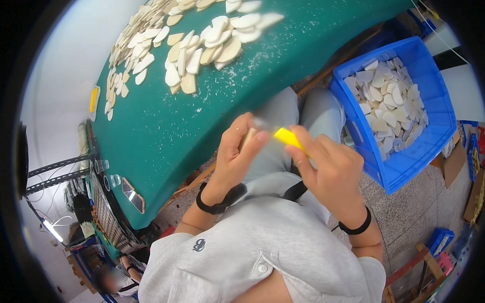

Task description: Deburring or trimming the edges of semi-circular white plastic parts using a hand tool at a workbench.

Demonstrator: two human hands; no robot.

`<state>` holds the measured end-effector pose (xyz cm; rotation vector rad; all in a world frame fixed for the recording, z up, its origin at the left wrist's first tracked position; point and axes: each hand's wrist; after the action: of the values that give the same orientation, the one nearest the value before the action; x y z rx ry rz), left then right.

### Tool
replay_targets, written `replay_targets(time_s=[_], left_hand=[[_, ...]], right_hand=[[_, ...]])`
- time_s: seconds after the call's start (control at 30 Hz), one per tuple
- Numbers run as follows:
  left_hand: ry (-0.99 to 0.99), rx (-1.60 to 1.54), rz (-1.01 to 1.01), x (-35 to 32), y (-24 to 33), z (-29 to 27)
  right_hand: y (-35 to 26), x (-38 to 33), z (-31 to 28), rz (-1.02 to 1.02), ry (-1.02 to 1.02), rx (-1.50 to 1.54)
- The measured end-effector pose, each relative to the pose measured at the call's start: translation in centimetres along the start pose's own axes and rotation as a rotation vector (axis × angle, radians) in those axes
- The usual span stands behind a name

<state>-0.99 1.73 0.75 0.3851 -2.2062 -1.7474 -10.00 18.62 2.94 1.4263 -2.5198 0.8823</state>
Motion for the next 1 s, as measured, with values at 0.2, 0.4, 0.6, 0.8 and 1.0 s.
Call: replay_targets(time_s=[0.2, 0.4, 0.6, 0.8, 1.0], left_hand=[[-0.278, -0.410, -0.155, -0.2, 0.3, -0.4], [-0.406, -0.677, -0.444, -0.1, 0.9, 0.0], [-0.531, -0.598, -0.361, 0.0, 0.2, -0.1], [-0.507, -0.709, -0.415, 0.5, 0.3, -0.4], [-0.148, -0.290, -0.127, -0.4, 1.2, 0.5]], right_hand=[[0.2, 0.6, 1.5, 0.435, 0.040, 0.704], [0.5, 1.8, 2.0, 0.496, -0.245, 1.149], [0.6, 2.4, 0.9, 0.609, -0.333, 1.199], [1.6, 0.9, 1.4, 0.657, -0.219, 0.998], [0.7, -0.6, 0.4, 0.347, 0.013, 0.587]])
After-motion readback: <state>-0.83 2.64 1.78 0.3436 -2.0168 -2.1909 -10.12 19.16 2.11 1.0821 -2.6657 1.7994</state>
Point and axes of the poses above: each hand's wrist, its own x-axis towards the middle knuckle, its own z-axis out of the palm, y = z × x, and after that the axes turned 3 degrees about -x, right-handed
